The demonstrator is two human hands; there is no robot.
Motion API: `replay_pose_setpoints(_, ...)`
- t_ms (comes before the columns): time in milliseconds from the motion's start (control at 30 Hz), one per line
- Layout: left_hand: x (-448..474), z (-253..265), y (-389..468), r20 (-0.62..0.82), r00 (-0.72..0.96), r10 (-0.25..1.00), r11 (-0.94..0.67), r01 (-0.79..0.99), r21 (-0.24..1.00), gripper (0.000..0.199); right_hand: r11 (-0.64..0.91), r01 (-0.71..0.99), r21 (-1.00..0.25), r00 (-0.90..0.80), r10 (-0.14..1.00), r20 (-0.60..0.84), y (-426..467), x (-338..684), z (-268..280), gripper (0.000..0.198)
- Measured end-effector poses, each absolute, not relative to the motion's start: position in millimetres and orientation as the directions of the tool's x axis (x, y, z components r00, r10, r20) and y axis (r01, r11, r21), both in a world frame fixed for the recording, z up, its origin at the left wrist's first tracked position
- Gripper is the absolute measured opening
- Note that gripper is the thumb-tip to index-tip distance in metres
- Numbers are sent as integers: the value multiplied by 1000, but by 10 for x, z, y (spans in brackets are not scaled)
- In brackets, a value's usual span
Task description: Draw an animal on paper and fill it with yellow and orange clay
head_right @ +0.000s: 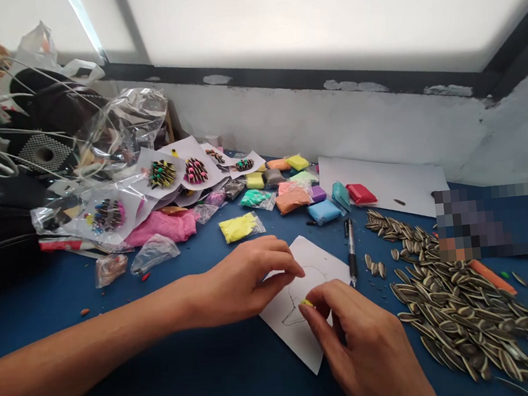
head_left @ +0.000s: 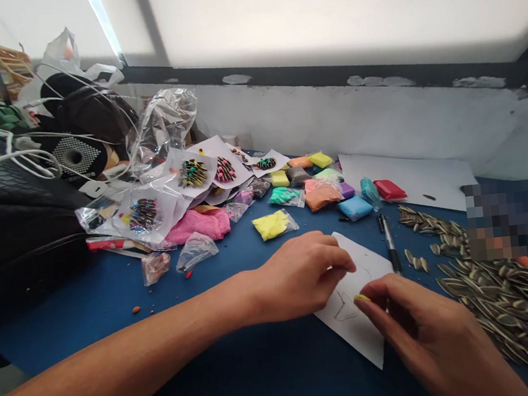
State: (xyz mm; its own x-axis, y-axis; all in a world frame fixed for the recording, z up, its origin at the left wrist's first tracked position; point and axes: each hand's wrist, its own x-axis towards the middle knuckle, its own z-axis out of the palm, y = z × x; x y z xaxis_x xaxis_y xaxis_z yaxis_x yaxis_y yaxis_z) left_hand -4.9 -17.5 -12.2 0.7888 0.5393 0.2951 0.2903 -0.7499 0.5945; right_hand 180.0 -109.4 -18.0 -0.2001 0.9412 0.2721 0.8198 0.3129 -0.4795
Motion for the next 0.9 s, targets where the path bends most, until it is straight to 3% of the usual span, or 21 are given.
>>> replay_pose_setpoints(133, -63, -3, -234, 262, 835, 484, -691, 181, 700, 25, 95, 696, -712, -7, 992, 125, -1126, 1738, -136, 27)
replay_pose_setpoints(233, -56, 8, -256, 260, 833, 488, -659, 157, 736, 33, 15, 616, -788, 80, 993, 82, -1146, 1692, -88, 31)
replay_pose_setpoints(433, -19, -67, -299, 252, 811, 528, -650, 196, 734, 13, 110, 646, -755, 35, 984, 173, -1168, 1722, -89, 30)
replay_pose_setpoints(667, -50, -1, -291, 117, 780, 615, -489, 260, 832, 23, 266, 686, -677, -16, 936, 351, -1140, 1723, -87, 11)
replay_pose_setpoints(900, -77, 76, -278, 5, 833, 554, -384, 250, 889, 29, 315, 691, -651, -15, 906, 423, -1160, 1755, -85, 20)
